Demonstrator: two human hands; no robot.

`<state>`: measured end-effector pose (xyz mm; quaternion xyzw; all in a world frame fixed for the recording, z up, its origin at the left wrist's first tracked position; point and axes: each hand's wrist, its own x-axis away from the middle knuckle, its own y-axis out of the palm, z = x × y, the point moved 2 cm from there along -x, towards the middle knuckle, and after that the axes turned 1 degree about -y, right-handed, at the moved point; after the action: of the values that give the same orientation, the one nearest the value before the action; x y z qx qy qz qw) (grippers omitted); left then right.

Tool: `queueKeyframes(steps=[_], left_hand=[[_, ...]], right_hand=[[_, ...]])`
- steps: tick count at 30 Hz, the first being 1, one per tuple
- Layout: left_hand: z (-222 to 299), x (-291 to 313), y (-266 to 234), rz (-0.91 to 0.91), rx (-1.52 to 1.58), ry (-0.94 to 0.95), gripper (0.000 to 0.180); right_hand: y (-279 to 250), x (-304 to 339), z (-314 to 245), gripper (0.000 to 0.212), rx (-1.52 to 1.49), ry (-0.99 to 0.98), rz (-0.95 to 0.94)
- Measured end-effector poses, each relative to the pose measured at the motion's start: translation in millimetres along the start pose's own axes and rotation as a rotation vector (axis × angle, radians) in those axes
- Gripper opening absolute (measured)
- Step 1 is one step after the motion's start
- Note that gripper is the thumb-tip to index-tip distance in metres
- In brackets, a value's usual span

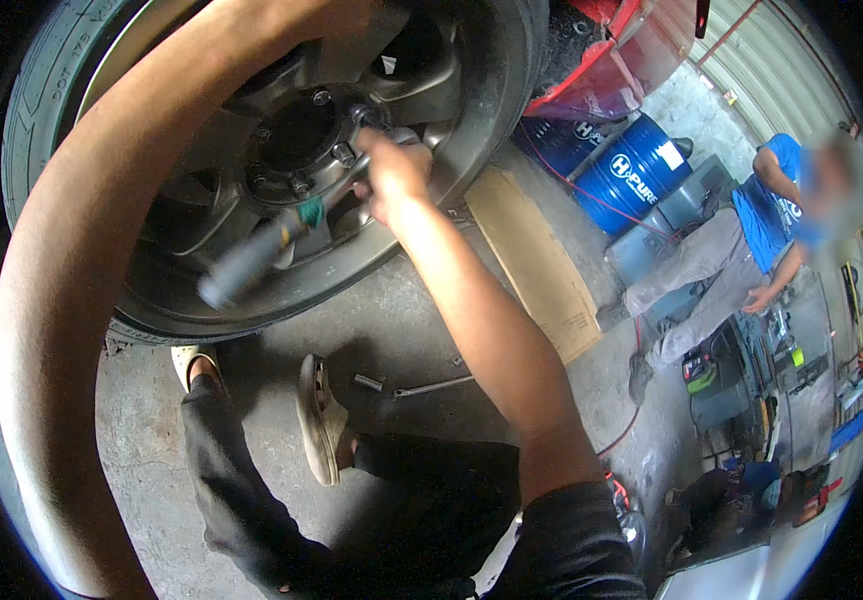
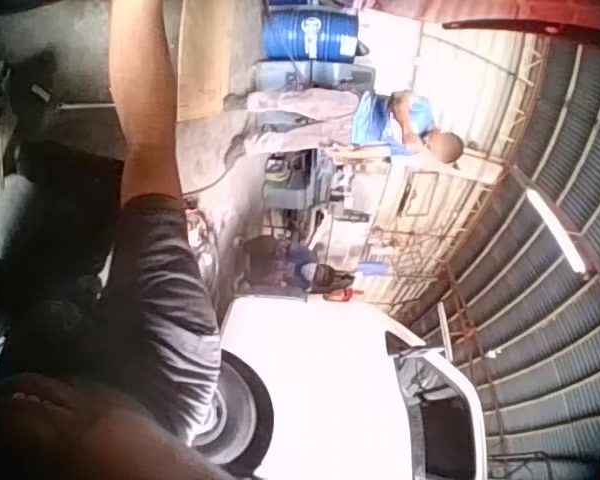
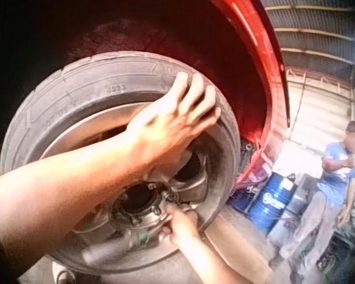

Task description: The person uses a torque wrench to tighten the lug nuts on a car wheel. They systematically rotate the wrench across multiple lug nuts, applying torque to secure the wheel to the vehicle.

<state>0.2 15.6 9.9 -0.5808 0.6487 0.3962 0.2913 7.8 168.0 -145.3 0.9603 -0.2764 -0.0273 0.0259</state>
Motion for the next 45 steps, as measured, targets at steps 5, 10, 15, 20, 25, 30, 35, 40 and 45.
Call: queueKeyframes(steps=[5,10,15,20,25,30,35,40,45], left_hand=[[0.1,-4.0,3.3,0.123,-0.115,-0.055,0.070],[5.4,-3.2,5.1,0.120,-0.194,-0.061,0.073],[2.1,-2.0,6.7,0.181,-0.207,-0.052,0.062],[1.7,-1.7,10.3,0.158,-0.219,-0.062,0.055],[3.5,-0.7,8.6,0.133,-0.194,-0.089,0.051],[3.6,-0.2,2.1,0.124,-0.190,-0.090,0.046],[1.5,1.2,-3.8,0.128,-0.197,-0.087,0.042],[1.5,2.3,-3.3,0.110,-0.200,-0.108,0.043],[0.9,4.4,-4.9,0.096,-0.194,-0.114,0.044]], right_hand=[[-14.5,13.2,-14.2,0.050,0.980,-1.003,0.105],[-16.9,-9.1,-5.8,0.028,0.117,0.006,-0.099],[-7.1,-3.6,-3.0,0.026,-0.062,0.004,-0.126],[-15.3,9.3,-17.3,0.042,0.908,-0.849,0.074],[-7.2,-4.7,-7.6,0.017,0.024,0.117,-0.122],[-4.3,1.0,-5.3,0.026,0.196,-0.168,-0.064],[-9.8,11.8,-22.8,0.043,1.261,-1.194,0.111],[-8.0,-4.1,-8.9,0.022,0.008,0.186,-0.210],[-8.9,-0.8,-7.8,0.025,0.341,-0.355,0.003]])
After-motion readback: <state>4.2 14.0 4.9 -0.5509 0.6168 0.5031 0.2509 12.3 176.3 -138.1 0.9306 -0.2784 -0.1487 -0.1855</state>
